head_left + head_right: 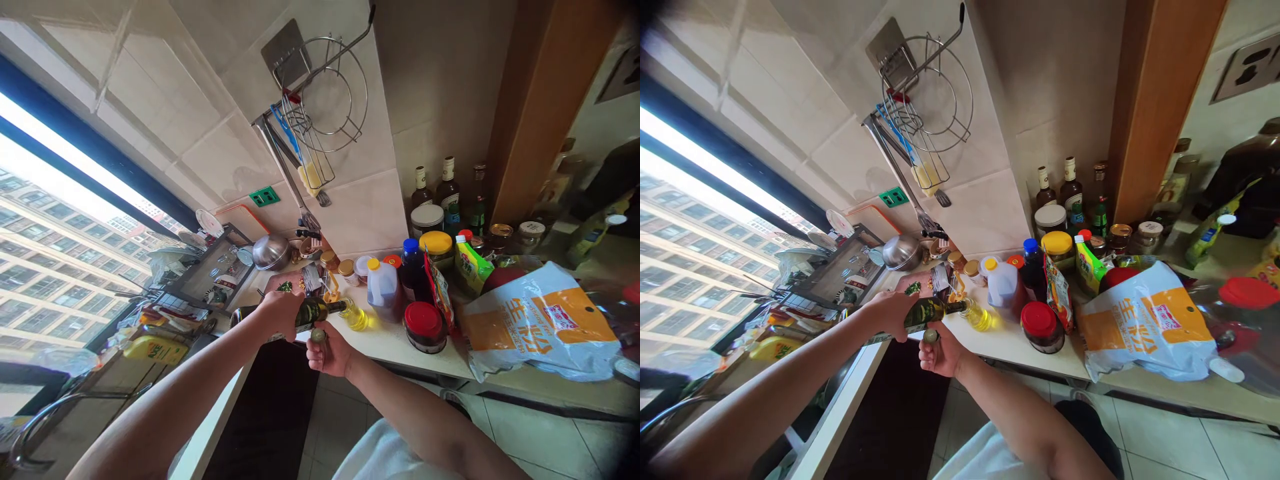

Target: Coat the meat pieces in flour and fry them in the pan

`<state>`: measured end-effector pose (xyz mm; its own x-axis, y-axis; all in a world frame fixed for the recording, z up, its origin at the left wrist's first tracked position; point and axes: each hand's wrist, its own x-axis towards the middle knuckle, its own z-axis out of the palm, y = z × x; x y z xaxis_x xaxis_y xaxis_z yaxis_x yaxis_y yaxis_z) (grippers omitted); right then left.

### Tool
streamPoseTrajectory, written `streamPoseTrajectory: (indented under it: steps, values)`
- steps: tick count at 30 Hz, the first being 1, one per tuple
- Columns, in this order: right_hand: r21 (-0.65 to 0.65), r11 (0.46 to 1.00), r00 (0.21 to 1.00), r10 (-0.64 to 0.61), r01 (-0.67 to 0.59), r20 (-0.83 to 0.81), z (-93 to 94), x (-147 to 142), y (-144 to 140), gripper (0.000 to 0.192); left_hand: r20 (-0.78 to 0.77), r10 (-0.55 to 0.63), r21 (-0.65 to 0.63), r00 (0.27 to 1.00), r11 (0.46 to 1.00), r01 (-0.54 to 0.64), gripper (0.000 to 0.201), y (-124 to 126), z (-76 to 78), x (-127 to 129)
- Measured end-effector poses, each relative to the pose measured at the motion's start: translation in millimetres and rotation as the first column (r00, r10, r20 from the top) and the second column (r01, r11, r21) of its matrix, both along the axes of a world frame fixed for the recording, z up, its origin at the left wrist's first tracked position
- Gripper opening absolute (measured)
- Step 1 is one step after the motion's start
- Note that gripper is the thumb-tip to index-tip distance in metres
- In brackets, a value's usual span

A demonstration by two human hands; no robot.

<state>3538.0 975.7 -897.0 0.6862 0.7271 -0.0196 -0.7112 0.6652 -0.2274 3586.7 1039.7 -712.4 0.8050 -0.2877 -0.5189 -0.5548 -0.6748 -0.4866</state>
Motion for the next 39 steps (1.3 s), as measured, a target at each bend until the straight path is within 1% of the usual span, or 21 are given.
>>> streamPoseTrajectory:
  steps: [6,13,21,39]
  values:
    - [-0.004,1.0,1.0,0.01,-0.011,-0.009,0.2,1.4,-0.2,0.048,0.008,0.002,0.006,1.0,1.0,-0.002,0.088,-0.2,-0.4,0.2]
    - [-0.004,1.0,1.0,0.009,-0.009,-0.004,-0.9,0.5,-0.4,0.047,0.01,0.002,0.014,1.0,1.0,-0.002,0.083,-0.7,-1.0,0.4]
    - [-0.005,1.0,1.0,0.006,-0.005,0.005,-0.3,1.9,-0.5,0.045,0.012,0.011,0.019,1.0,1.0,-0.012,0.082,-1.7,0.8,0.1]
    - [0.002,1.0,1.0,0.002,-0.002,-0.008,1.7,3.0,0.2,0.044,0.007,0.014,0.03,1.0,0.999,-0.014,0.085,-3.5,4.0,1.3]
